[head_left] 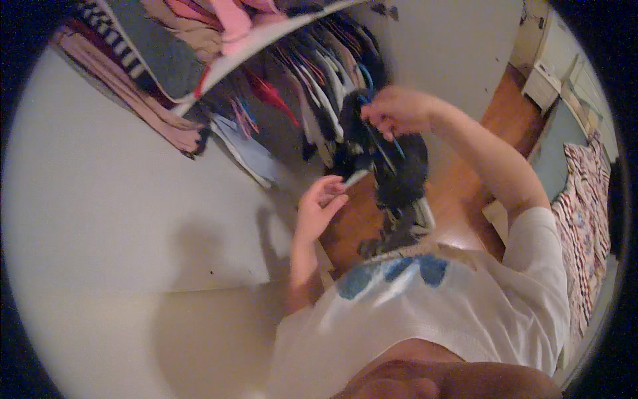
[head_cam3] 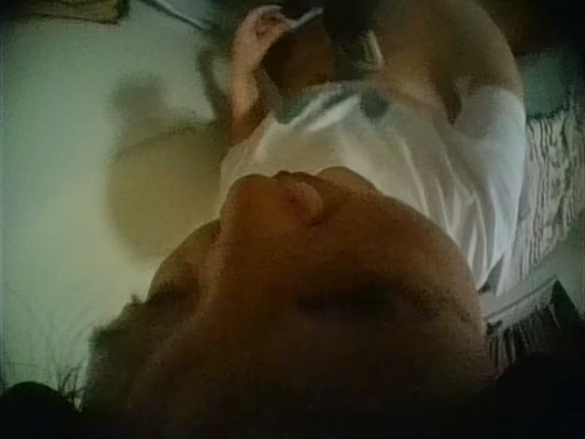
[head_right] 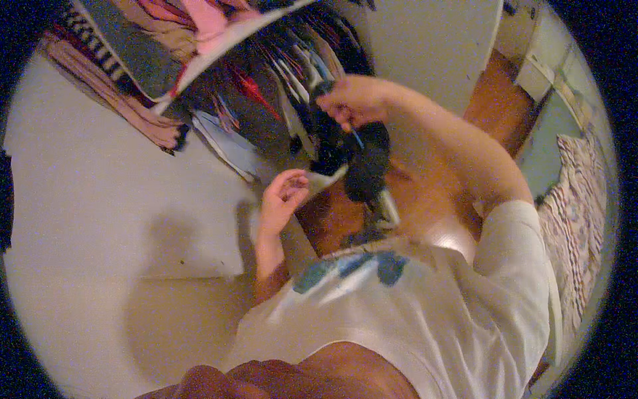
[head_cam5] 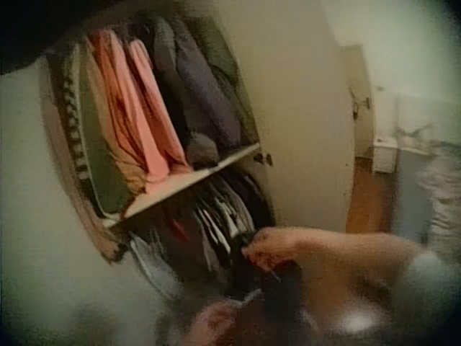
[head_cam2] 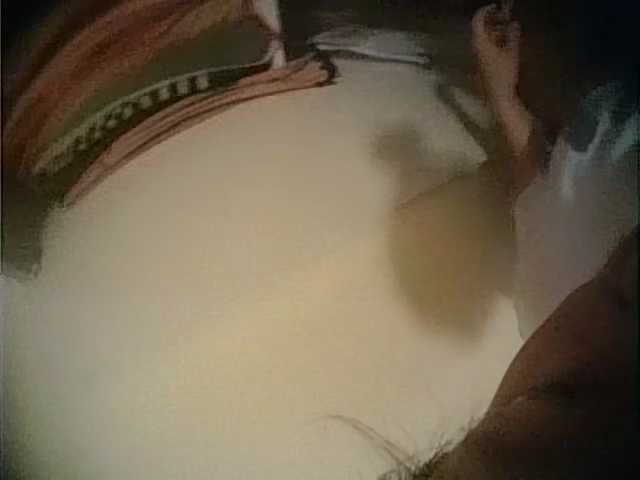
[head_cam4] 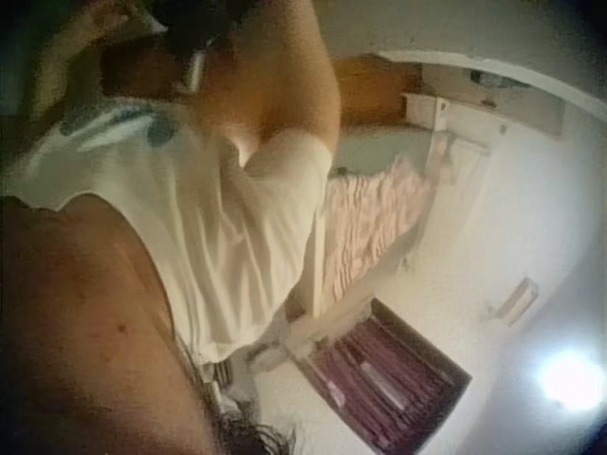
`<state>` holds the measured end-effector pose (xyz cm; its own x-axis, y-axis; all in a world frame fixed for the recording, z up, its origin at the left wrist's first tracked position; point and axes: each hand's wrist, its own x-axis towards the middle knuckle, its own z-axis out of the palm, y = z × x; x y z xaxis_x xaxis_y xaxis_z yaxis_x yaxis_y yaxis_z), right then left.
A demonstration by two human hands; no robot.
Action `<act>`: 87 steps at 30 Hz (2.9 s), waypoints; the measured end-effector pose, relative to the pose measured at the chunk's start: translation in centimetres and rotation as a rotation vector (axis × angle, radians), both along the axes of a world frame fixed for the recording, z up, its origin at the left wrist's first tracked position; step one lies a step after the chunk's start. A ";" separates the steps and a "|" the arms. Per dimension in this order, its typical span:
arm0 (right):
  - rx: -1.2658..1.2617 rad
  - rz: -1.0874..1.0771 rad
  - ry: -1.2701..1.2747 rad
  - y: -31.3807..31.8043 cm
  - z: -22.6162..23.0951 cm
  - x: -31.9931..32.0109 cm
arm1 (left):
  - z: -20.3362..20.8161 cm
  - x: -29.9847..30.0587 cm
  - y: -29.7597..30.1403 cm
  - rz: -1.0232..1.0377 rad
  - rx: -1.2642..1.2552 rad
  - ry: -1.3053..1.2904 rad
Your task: The person removes a striped shirt from a hanger and places it on a shelf. They then remove a pair of jeans and a pair of black shorts from hangers, briefly inspecting each item before placing them on a bed.
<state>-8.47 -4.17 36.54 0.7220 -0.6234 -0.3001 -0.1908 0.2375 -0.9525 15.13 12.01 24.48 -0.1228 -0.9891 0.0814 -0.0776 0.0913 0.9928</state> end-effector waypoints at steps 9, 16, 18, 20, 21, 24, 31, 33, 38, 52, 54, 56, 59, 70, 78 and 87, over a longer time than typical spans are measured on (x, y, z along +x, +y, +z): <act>-0.253 0.314 0.105 4.1 2.7 3.4 | 6.8 1.6 -2.9 0.461 -0.765 -0.811; -0.288 0.328 0.035 5.1 4.6 1.4 | 5.8 1.2 -5.3 0.470 -0.799 -0.870; -0.327 0.289 -0.033 4.6 5.8 0.2 | 6.9 0.7 -6.4 0.516 -0.853 -0.850; -0.345 0.224 -0.134 3.3 6.1 -1.6 | 8.4 0.6 -7.8 0.567 -0.884 -0.804; -0.524 0.190 -0.148 2.5 5.9 -2.7 | 9.3 0.6 -8.3 0.580 -0.887 -0.801; -0.883 0.105 -0.147 1.1 7.0 -6.6 | 12.5 1.1 -9.6 0.676 -0.976 -0.848; -0.693 -0.019 0.009 -2.7 5.4 -13.8 | 21.4 -1.1 -15.1 0.647 -0.955 -0.886; -0.672 -0.005 -0.102 -3.7 5.4 -14.8 | 23.3 -2.9 -16.7 0.564 -1.007 -0.882; -0.243 -0.076 -0.355 -6.5 4.5 -16.8 | 27.0 -5.5 -20.6 0.520 -1.159 -0.991; -0.065 -0.273 -0.664 -9.7 7.6 -12.4 | 29.4 -1.0 -28.4 0.323 -1.026 -0.804; -0.079 -0.280 -0.669 -10.3 7.6 -11.3 | 29.1 0.5 -28.7 0.306 -1.001 -0.797; -0.089 -0.296 -0.636 -10.8 8.0 -10.3 | 29.8 1.6 -29.4 0.298 -1.037 -0.769; -0.130 -0.304 -0.674 -10.5 9.5 -7.5 | 30.1 3.9 -30.1 0.247 -1.004 -0.740; -0.487 -0.843 -0.542 -11.1 8.4 -7.5 | 37.8 15.1 -29.3 1.109 -1.681 -0.635; -0.565 -1.019 -0.494 -14.7 6.1 -11.4 | 41.6 30.4 -30.0 1.394 -1.242 -0.800; -0.572 -1.021 -0.469 -16.4 5.8 -12.6 | 41.7 22.5 -36.4 1.326 -1.058 -1.134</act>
<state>-21.09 -20.56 42.30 -0.2009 -0.9148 0.3504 0.2201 -0.3907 -0.8938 37.59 -24.43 66.13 0.0867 -0.1236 0.9885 -0.9878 -0.1396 0.0692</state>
